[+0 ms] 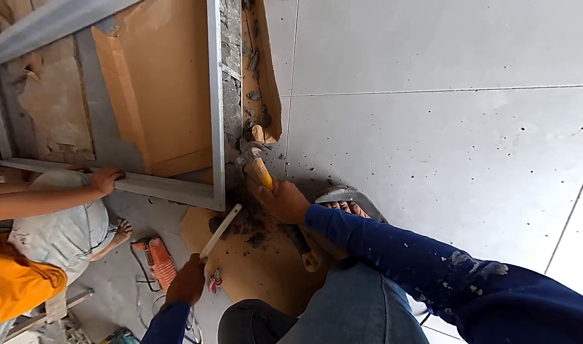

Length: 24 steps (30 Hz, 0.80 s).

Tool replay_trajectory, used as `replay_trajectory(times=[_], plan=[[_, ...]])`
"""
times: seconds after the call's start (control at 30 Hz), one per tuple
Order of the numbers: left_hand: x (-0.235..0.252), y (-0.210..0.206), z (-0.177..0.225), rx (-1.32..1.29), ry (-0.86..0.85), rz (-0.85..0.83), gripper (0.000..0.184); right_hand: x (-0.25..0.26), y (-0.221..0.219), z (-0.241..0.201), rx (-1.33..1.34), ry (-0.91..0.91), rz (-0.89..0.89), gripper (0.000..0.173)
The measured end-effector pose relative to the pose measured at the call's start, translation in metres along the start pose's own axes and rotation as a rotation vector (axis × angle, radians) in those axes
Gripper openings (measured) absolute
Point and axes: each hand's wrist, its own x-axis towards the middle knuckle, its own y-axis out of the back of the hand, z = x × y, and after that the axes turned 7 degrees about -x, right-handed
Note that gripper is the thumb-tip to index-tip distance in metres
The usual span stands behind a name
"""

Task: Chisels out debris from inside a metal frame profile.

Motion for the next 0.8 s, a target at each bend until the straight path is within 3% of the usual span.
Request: replay_trajectory(times=[0.07, 0.2, 0.33, 0.4, 0.57, 0.63, 0.8], plan=[[-0.043, 0.012, 0.031, -0.102, -0.034, 0.039, 0.054, -0.002, 0.005, -0.001, 0.005, 0.005, -0.008, 0.044], [-0.102, 0.038, 0.102, -0.257, -0.042, -0.042, 0.052, 0.009, 0.021, -0.017, -0.008, 0.048, 0.003, 0.047], [-0.092, 0.043, 0.131, -0.239, -0.045, 0.02, 0.049, 0.031, 0.031, -0.041, 0.036, 0.104, 0.11, 0.047], [-0.081, 0.03, 0.107, -0.18, -0.012, 0.048, 0.05, 0.035, 0.036, -0.048, 0.054, 0.139, 0.152, 0.045], [-0.115, -0.025, -0.028, -0.113, 0.12, -0.06, 0.057, 0.022, 0.031, -0.044, 0.154, 0.133, 0.116, 0.043], [-0.13, -0.033, -0.039, -0.136, 0.142, -0.125, 0.059, 0.025, 0.023, -0.039, 0.147, 0.101, 0.097, 0.044], [-0.117, -0.043, -0.012, -0.217, -0.089, 0.147, 0.057, 0.058, 0.013, -0.057, 0.191, 0.065, 0.203, 0.051]])
